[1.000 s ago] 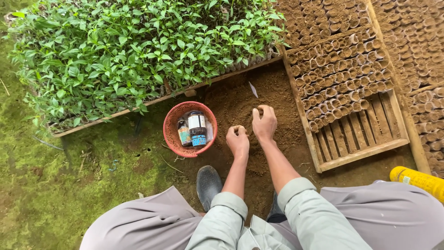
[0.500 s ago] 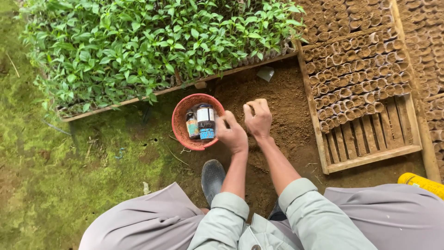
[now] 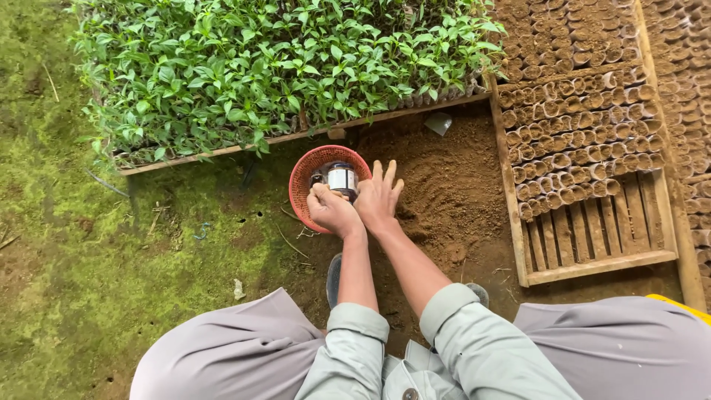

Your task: Filling small biodegradable pots with soil and seeds, then arranging them in a wooden tray.

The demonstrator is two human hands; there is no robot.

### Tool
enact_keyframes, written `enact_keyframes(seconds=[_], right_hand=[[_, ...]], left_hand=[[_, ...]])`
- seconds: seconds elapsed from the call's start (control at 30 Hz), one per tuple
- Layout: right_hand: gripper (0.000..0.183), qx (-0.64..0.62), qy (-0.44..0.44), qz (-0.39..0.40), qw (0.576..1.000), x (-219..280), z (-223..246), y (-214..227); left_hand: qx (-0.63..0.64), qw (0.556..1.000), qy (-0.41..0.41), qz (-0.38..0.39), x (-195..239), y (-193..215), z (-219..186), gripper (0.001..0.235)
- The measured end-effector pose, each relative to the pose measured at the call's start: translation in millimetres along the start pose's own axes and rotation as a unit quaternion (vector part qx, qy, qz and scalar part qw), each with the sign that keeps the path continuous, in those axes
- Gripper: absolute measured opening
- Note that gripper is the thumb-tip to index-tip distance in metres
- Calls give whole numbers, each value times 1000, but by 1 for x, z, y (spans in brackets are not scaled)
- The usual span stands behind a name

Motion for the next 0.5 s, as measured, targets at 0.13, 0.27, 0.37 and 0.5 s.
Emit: enact_keyframes(seconds=[0.13, 0.27, 0.37, 0.5], right_hand=[[12, -60, 20, -24, 998, -10, -13, -4], [13, -279, 15, -86, 956, -3, -42, -5], [14, -398, -6, -130, 908, -4, -64, 8], [6, -623, -123, -118, 763, -3, -89, 3]], left_hand=[[-4, 1000, 21, -6, -3, -3, 2, 26], [-3, 1000, 17, -2, -2, 2, 11, 25], [-13, 1000, 4, 13, 0, -6, 6, 25], [-90, 994, -20, 62, 18, -25, 15, 26]])
Point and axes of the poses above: each hand's wrist, its own x-axis away from the middle knuckle, its own y-axis out of the back of the hand, z = x × y, the point moved 9 cm from there along -x, towards the middle knuckle, and after that the axes turned 2 degrees about x, right-handed, at the moved point
